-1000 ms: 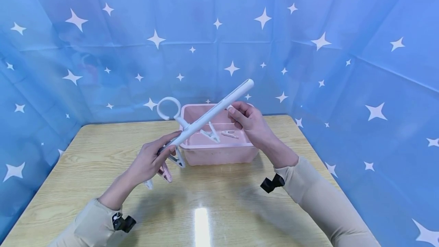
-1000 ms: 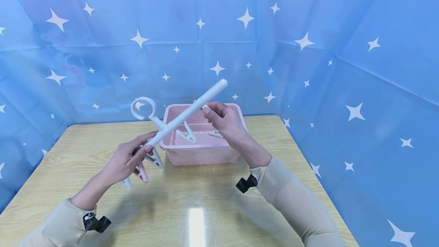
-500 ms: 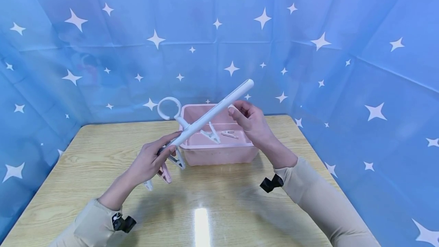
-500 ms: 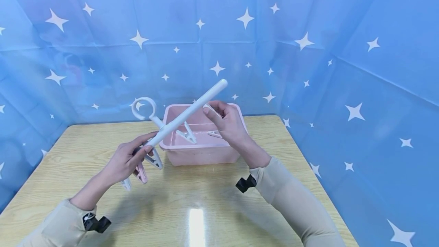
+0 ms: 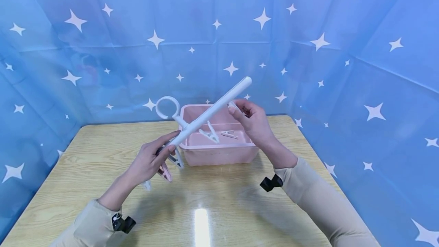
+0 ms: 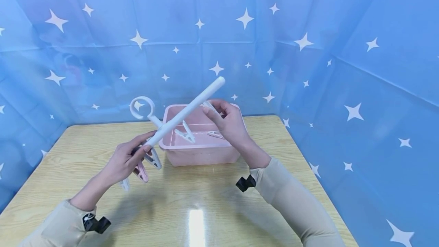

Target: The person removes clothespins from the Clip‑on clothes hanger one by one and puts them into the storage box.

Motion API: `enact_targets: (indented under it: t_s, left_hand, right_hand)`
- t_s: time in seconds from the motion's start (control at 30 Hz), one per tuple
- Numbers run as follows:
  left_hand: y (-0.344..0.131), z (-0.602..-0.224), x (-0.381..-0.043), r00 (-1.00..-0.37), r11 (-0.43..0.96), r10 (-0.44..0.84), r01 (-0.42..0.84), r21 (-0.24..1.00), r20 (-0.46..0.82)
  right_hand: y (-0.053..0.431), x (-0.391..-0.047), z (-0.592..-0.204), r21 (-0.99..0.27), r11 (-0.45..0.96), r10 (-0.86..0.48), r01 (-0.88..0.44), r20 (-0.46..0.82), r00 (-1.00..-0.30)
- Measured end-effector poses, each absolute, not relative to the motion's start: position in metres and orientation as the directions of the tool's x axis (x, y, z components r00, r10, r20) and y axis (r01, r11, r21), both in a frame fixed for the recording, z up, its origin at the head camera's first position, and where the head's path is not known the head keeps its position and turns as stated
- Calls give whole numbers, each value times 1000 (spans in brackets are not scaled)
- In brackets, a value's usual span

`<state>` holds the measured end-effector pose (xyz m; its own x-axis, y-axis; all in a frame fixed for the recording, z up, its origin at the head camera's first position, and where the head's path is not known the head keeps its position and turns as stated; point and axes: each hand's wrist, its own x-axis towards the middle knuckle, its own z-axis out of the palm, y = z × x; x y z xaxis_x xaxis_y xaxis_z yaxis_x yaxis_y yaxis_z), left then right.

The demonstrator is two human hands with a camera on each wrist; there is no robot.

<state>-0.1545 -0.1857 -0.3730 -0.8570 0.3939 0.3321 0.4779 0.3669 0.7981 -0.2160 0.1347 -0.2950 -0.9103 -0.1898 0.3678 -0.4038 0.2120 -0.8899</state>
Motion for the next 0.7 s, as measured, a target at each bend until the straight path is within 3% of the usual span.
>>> enact_targets:
  t_s: [0.37, 0.7]
  left_hand:
    - [-187, -371, -155, -874, 334, 378, 437, 835, 306]
    - [-188, -368, -157, -874, 394, 342, 466, 792, 344]
  right_hand:
    - [139, -216, -298, -922, 134, -203, -363, 333, -921]
    - [143, -215, -300, -930, 117, -196, -348, 322, -926]
